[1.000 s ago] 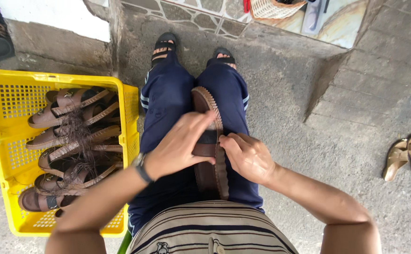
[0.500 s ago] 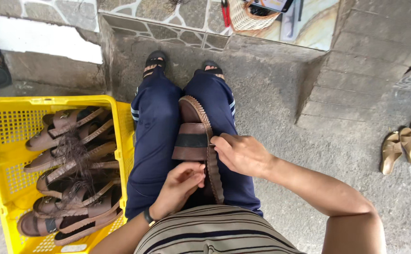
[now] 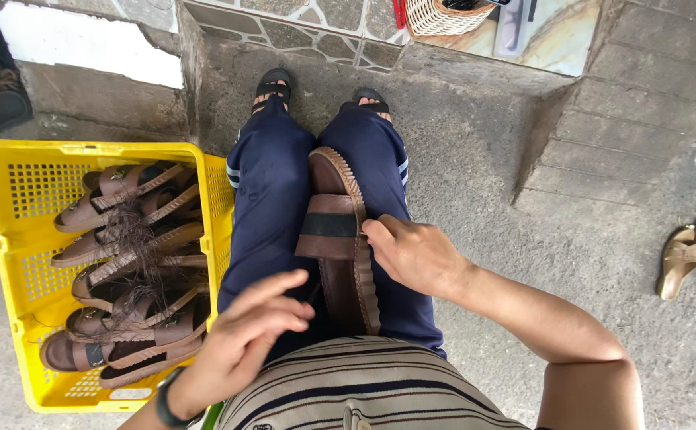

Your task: The person sits on a low stool and sews a brown sandal resting on their lap using a needle and thread. They briefly pause to operate a smartphone, scrolling through apps, before placing it down and resuming the sewing task.

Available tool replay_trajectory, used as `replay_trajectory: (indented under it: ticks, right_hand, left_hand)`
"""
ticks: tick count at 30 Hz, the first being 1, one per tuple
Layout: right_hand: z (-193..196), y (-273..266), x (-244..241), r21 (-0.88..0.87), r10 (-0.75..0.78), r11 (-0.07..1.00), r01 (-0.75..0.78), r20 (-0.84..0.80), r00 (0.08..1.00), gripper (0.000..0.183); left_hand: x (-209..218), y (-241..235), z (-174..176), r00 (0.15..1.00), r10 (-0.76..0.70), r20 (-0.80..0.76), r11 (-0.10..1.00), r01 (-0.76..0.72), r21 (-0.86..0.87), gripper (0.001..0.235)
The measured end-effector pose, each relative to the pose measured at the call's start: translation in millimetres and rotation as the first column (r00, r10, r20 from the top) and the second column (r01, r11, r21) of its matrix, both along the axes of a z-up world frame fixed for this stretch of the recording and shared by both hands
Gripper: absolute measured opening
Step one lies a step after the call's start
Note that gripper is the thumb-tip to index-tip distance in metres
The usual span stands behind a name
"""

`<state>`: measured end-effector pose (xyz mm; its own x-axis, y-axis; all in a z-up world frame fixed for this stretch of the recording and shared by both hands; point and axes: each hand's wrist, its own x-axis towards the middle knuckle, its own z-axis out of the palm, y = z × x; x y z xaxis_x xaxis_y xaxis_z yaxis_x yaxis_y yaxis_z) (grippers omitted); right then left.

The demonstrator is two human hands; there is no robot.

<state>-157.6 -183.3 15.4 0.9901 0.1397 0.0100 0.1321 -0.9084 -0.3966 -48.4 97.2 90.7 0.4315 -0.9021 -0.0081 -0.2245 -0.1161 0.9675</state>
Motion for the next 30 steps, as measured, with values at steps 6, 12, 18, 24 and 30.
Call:
replay_trajectory:
  ticks: [6, 12, 18, 24, 30]
  right_hand:
    - [5, -4, -2, 0.004, 0.01, 1.0, -0.01, 0.034, 0.999, 0.016]
    - [0, -10, 8, -0.016, 0.083, 0.997, -0.081, 0.217, 0.973, 0.018]
    - [16, -19, 10, 0.133, 0.041, 0.987, -0.088, 0.322, 0.946, 0.019]
    - [24, -18, 13, 0.188, 0.038, 0.977, -0.098, 0.3, 0.953, 0.018]
    - [23, -23, 9, 0.202, 0.032, 0.975, -0.091, 0.279, 0.96, 0.021]
  left_hand:
    - [-43, -28, -70, 0.696, 0.112, -0.709, 0.979, -0.198, -0.039, 0.023]
    - [-58, -77, -124, 0.126, 0.474, -0.871, 0.757, -0.563, 0.33, 0.014]
    - [-49, -68, -121, 0.377, 0.512, -0.772, 0.841, -0.404, 0.36, 0.015]
    - [-55, -84, -131, 0.208, 0.616, -0.76, 0.704, -0.578, 0.413, 0.007]
    - [-38, -75, -105, 0.314, 0.523, -0.792, 0.831, -0.395, 0.392, 0.012]
